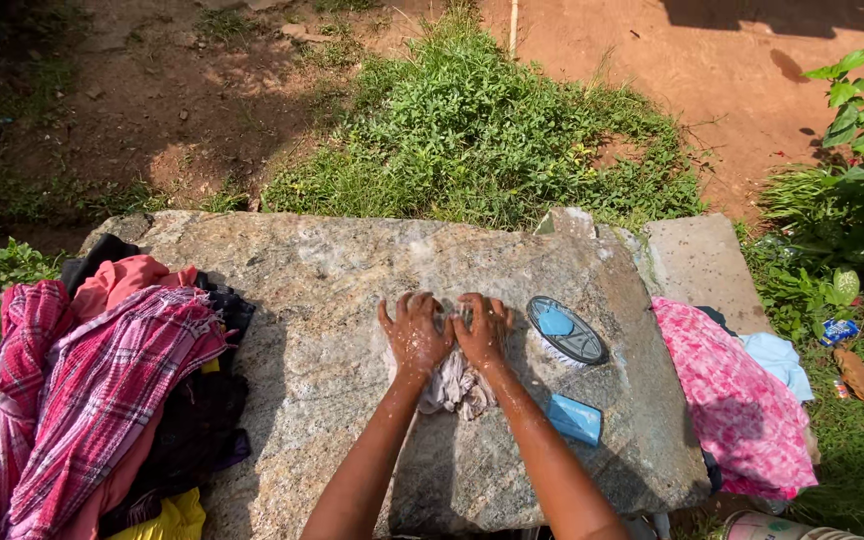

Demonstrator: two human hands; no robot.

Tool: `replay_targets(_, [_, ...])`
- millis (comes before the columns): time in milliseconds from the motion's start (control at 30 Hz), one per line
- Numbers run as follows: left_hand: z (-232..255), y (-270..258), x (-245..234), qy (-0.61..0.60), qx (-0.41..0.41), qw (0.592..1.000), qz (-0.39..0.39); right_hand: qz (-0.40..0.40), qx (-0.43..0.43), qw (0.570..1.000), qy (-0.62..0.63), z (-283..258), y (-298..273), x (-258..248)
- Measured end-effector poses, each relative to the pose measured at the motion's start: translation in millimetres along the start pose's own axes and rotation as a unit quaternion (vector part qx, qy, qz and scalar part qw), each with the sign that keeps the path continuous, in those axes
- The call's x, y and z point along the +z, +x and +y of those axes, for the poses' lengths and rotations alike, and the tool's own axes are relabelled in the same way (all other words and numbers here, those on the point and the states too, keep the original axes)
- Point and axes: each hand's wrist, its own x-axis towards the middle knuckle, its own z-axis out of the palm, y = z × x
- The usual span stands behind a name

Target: The person washes clothes by hand outdoors using a large rock as a scrub surface, applying soap with a bar and a brush, and rinsing them in a bucket of water.

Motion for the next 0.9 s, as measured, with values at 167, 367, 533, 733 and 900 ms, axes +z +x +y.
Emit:
replay_targets(167, [2, -39, -21, 0.001, -0.042, 0.995, -0.094, -0.049, -0.037, 0.996, -0.061, -30, -41, -26])
replay_targets(367, [11, -196, -30, -0.245, 0.052, 0.964, 0.088, 0.071, -0.012, 0.968, 0.242, -97, -188, -64])
replay_targets(533, [-6, -220, 63, -0.186, 0.123, 0.962, 0.159, 0.116, 0.001, 0.968, 0.222, -57, -217, -10])
replay_targets(733, [-38, -173, 102, -0.083, 0.231, 0.943, 0.227, 0.155, -0.096, 0.967, 0.176, -10, -163, 22])
replay_targets(900, [-42, -132, 75, -0.048, 0.274, 0.938, 0.208, 0.126, -0.217, 0.968, 0.028, 5, -136, 15])
